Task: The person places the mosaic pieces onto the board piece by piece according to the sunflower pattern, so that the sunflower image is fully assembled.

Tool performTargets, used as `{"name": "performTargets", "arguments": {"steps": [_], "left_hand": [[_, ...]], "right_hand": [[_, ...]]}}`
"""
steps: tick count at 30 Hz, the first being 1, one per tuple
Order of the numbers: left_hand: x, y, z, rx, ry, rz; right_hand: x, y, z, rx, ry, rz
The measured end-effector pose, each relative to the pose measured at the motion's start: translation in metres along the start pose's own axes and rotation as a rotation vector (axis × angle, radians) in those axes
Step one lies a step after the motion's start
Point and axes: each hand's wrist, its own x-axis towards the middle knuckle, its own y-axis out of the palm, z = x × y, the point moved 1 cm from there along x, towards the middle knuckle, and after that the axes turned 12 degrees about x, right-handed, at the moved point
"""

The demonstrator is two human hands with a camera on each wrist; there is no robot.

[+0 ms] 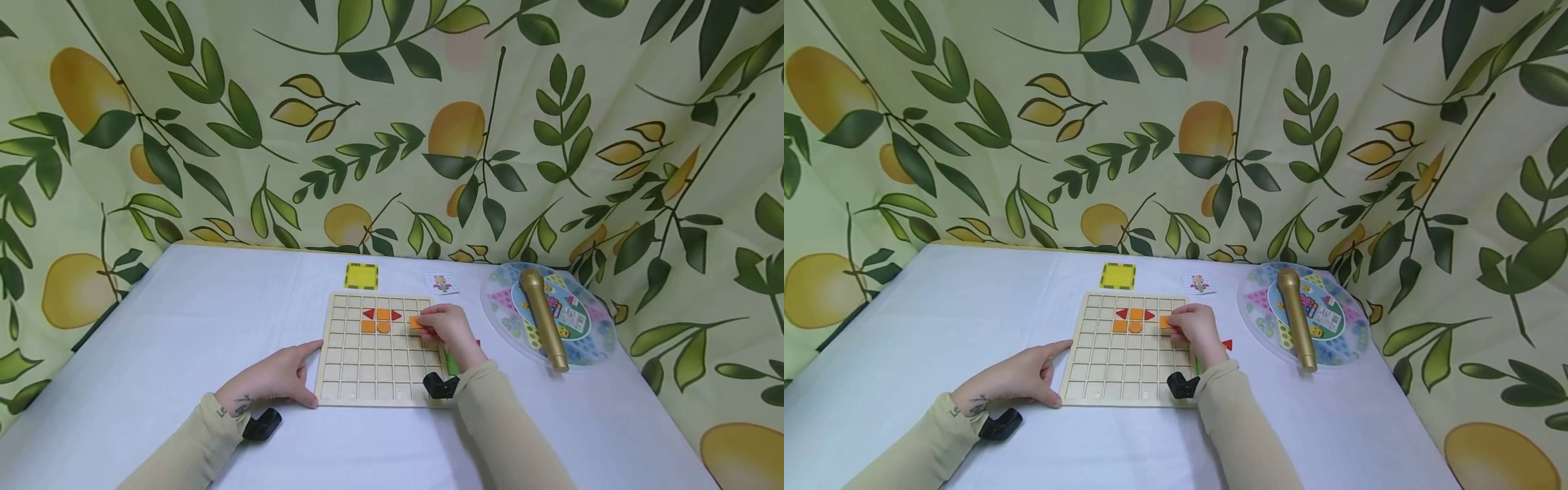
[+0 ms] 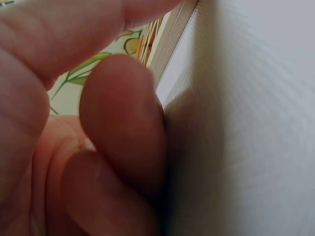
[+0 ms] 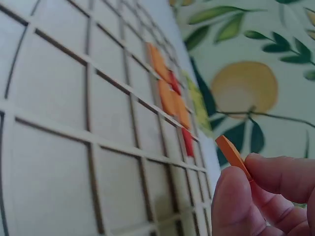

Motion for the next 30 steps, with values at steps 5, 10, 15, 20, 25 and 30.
{"name": "performTargets", "arguments": {"steps": [5, 10, 15, 20, 25, 30], "left_hand": [[0.000, 0.000, 0.000, -0.013, 0.017, -0.004], [0.000, 0.000, 0.000, -0.014, 0.026, -0.005], [0.001, 0.000, 0.001, -0.006, 0.024, -0.008], [0.001, -0.001, 0.000, -0.009, 0.032, -0.007], [0.001, -0.001, 0.001, -0.007, 0.023, -0.005], [0.001, 0.001, 0.002, -0.006, 0.012, 0.003]], "right_hand": [[0.004, 0.022, -0.003, -0.097, 0.014, 0.026], [0.012, 0.033, -0.002, -0.221, 0.025, -0.005], [0.016, 0.038, -0.002, -0.317, -0.002, -0.013], [0.016, 0.042, -0.001, -0.423, -0.040, -0.028], [0.018, 0.044, -0.003, -0.500, -0.056, -0.041], [0.012, 0.034, 0.004, -0.490, -0.082, -0.018]]}}
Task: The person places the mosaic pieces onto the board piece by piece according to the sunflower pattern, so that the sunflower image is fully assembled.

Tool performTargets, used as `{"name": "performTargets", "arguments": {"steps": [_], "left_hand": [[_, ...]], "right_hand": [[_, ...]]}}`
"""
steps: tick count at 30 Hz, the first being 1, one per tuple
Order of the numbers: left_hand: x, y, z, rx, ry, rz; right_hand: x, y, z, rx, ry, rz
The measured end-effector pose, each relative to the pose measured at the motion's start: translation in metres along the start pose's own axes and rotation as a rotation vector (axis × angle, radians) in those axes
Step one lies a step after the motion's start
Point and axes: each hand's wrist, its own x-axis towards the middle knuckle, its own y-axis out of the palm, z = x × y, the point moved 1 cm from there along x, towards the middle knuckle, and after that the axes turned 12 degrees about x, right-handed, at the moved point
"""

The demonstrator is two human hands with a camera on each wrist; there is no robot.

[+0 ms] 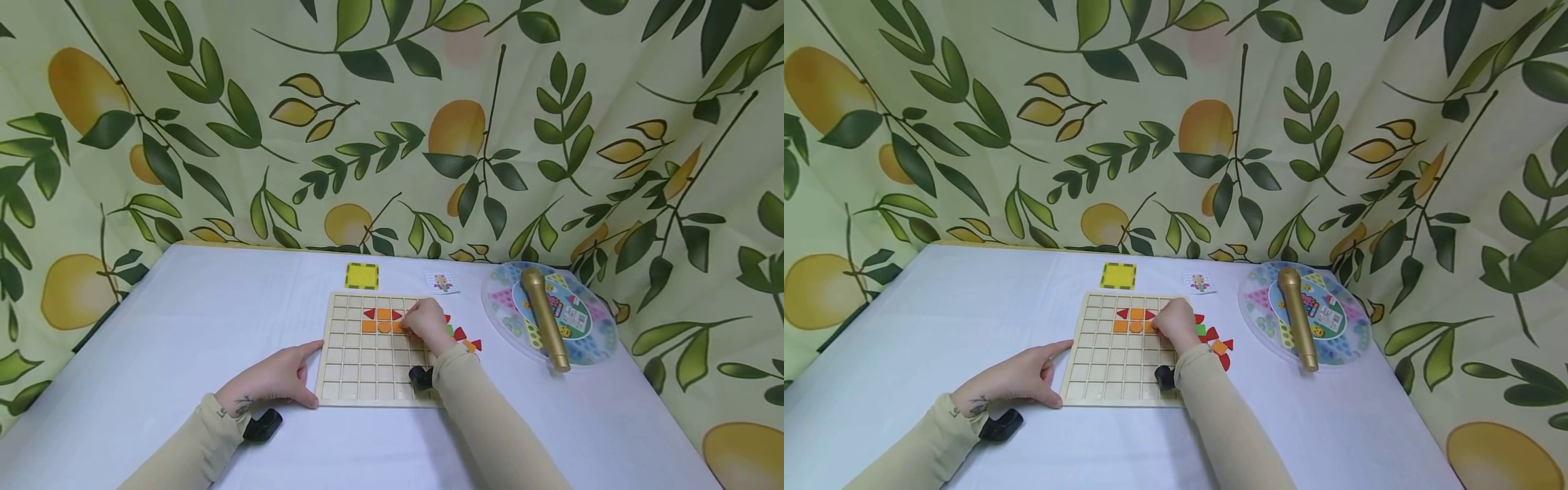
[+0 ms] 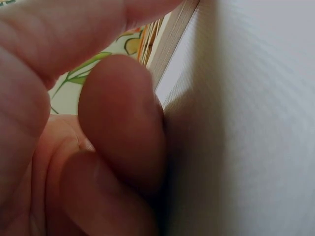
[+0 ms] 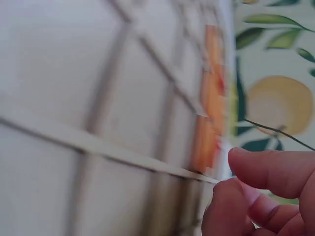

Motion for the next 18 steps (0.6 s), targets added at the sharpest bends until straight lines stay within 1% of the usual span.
{"name": "performTargets", "arguments": {"steps": [2, 6, 10, 14, 18], "left_hand": [[0.001, 0.001, 0.000, 0.000, -0.001, 0.003], [0.002, 0.000, -0.001, 0.013, -0.005, 0.001], [0.002, -0.001, -0.002, 0.021, -0.009, 0.003], [0.001, -0.001, -0.001, 0.017, -0.013, 0.002], [0.001, 0.001, 0.000, 0.008, -0.019, 0.002]], "right_hand": [[-0.004, -0.013, 0.001, 0.024, -0.026, 0.004], [-0.009, -0.046, 0.000, 0.027, -0.075, -0.013], [-0.014, -0.074, -0.011, -0.028, -0.039, -0.039], [-0.019, -0.088, -0.028, -0.110, 0.009, -0.044], [-0.022, -0.091, -0.042, -0.210, 0.033, -0.033]]}}
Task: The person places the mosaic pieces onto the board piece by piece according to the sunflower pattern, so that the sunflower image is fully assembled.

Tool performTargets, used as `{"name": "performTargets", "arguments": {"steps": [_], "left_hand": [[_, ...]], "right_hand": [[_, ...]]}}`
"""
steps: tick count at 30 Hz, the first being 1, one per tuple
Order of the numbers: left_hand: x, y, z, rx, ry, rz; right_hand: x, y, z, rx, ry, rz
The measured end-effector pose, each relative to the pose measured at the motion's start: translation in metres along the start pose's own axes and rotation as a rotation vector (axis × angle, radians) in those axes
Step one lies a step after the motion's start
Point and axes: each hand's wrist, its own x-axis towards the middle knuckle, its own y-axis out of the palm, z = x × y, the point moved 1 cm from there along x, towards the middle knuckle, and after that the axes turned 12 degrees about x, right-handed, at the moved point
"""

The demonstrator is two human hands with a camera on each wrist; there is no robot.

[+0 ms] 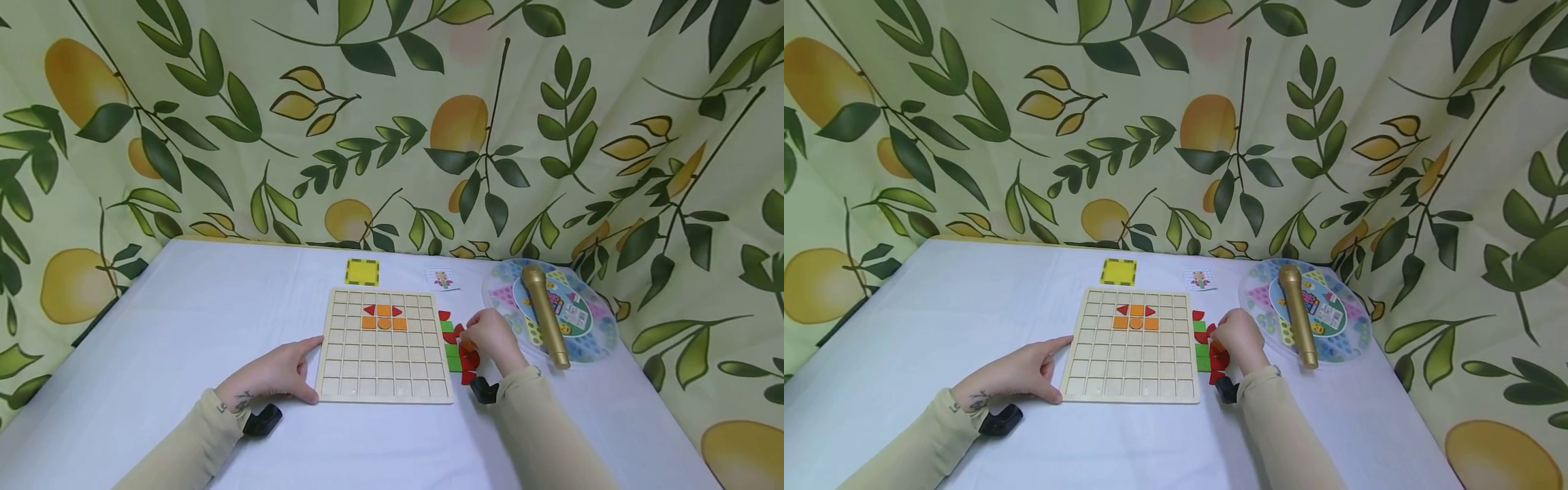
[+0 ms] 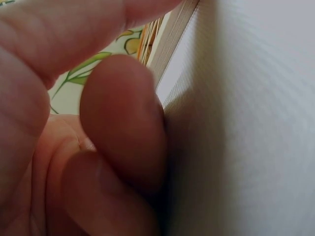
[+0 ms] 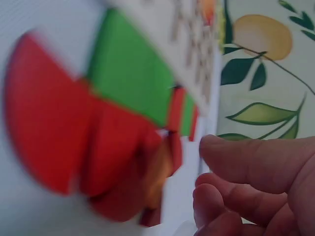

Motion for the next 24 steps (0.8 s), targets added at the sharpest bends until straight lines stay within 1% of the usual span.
{"name": "performTargets", "arguments": {"steps": [5, 9, 16, 21, 24], "left_hand": [[0.001, 0.000, 0.000, -0.007, -0.002, -0.001], [0.001, 0.000, 0.000, -0.011, 0.000, -0.002], [0.001, 0.001, 0.001, -0.007, -0.003, 0.004], [0.001, 0.001, 0.001, -0.008, -0.004, 0.000], [0.000, 0.000, 0.001, -0.009, 0.002, 0.001]], "right_hand": [[0.000, 0.004, -0.010, -0.112, -0.011, 0.018], [0.001, 0.005, -0.012, -0.136, -0.020, 0.020], [0.003, 0.006, -0.013, -0.070, 0.016, 0.039], [0.006, 0.005, -0.014, -0.045, 0.021, 0.052], [0.006, 0.003, -0.009, -0.017, 0.012, 0.051]]}}
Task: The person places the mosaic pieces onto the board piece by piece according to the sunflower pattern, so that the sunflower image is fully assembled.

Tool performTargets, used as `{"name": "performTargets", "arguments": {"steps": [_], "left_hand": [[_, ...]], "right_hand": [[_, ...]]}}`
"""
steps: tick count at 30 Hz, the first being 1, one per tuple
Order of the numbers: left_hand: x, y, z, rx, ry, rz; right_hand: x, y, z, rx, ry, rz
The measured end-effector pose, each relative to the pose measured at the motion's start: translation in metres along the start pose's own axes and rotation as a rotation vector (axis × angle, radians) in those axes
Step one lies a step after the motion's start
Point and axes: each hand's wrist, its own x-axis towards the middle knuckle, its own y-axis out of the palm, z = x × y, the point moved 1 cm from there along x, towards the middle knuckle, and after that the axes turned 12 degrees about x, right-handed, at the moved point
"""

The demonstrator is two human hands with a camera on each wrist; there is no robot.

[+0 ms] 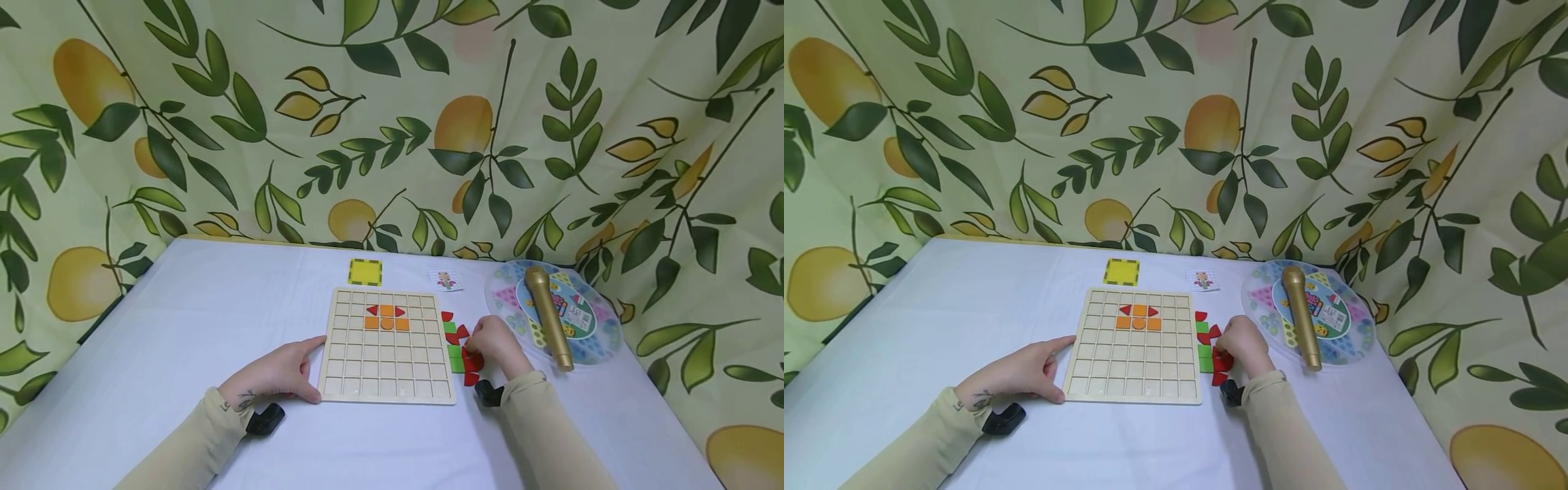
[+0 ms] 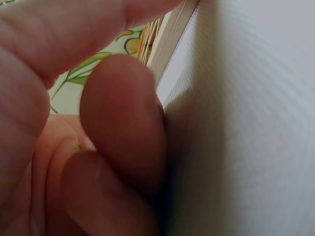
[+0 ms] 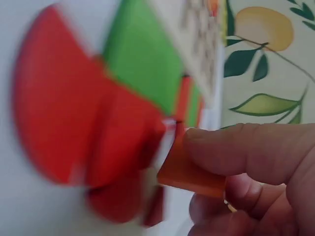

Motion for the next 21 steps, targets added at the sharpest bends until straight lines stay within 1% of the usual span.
{"name": "performTargets", "arguments": {"steps": [2, 4, 7, 9, 13, 15, 18, 21], "left_hand": [[0.000, 0.000, 0.000, 0.001, 0.004, 0.002], [0.000, 0.000, 0.000, 0.005, 0.006, 0.003], [0.000, 0.000, 0.000, 0.009, 0.001, 0.001], [0.000, 0.000, 0.000, 0.011, 0.000, 0.000], [-0.001, 0.000, 0.000, 0.000, 0.002, 0.004], [-0.001, 0.000, -0.001, -0.002, 0.007, 0.005], [-0.001, -0.001, -0.001, -0.003, 0.006, 0.002], [0.000, -0.001, -0.002, 0.001, 0.004, -0.001]], "right_hand": [[0.000, -0.001, 0.007, 0.030, -0.036, -0.007], [-0.001, 0.002, 0.018, 0.075, -0.098, 0.001], [-0.004, 0.014, 0.039, 0.127, -0.199, 0.047], [-0.006, 0.026, 0.053, 0.146, -0.243, 0.105], [-0.009, 0.054, 0.073, 0.095, -0.316, 0.219], [-0.009, 0.067, 0.079, 0.057, -0.350, 0.261], [-0.007, 0.081, 0.086, -0.021, -0.411, 0.281], [-0.006, 0.089, 0.089, -0.088, -0.447, 0.267]]}}
